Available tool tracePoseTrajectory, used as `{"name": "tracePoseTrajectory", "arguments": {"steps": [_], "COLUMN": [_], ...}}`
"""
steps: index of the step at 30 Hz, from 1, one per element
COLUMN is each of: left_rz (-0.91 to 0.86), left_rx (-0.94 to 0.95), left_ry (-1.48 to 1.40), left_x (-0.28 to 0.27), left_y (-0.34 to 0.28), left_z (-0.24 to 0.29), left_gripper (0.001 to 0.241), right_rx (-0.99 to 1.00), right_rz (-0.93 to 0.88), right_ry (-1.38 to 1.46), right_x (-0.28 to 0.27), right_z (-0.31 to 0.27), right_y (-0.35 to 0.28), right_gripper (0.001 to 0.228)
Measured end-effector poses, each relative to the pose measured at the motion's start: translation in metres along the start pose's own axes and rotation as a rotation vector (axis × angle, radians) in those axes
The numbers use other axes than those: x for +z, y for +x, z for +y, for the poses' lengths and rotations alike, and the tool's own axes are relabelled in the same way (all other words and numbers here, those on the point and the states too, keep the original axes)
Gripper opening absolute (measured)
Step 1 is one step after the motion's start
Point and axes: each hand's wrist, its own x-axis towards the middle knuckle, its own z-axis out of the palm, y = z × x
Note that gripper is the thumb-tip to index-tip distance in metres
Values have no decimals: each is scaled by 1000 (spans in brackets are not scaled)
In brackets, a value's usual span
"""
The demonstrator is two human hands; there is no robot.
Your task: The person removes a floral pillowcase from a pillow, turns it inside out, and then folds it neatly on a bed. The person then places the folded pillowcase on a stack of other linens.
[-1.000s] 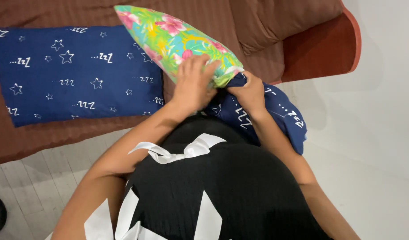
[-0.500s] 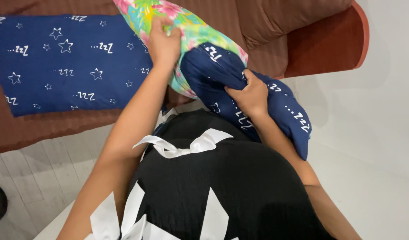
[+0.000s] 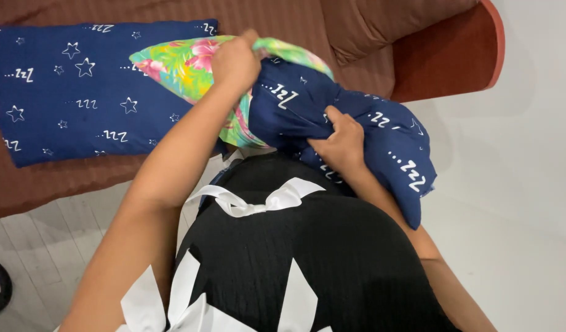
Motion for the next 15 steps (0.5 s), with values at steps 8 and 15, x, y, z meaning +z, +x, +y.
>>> {"name": "tracePoseTrajectory", "arguments": {"steps": [8, 15], "left_rz": [211, -453], "left_rx": [-116, -85], "left_ry": [-1183, -2106], "left_x": [18, -12], "left_y": [-4, -57], "left_z": [-15, 3], "left_gripper": [26, 46], "right_rx": [45, -127], "right_rz": [-583, 113], "right_ry": [-70, 154], "right_x": [-58, -72], "right_z": [29, 119], "right_y": [37, 103], "right_gripper": [46, 32]}}
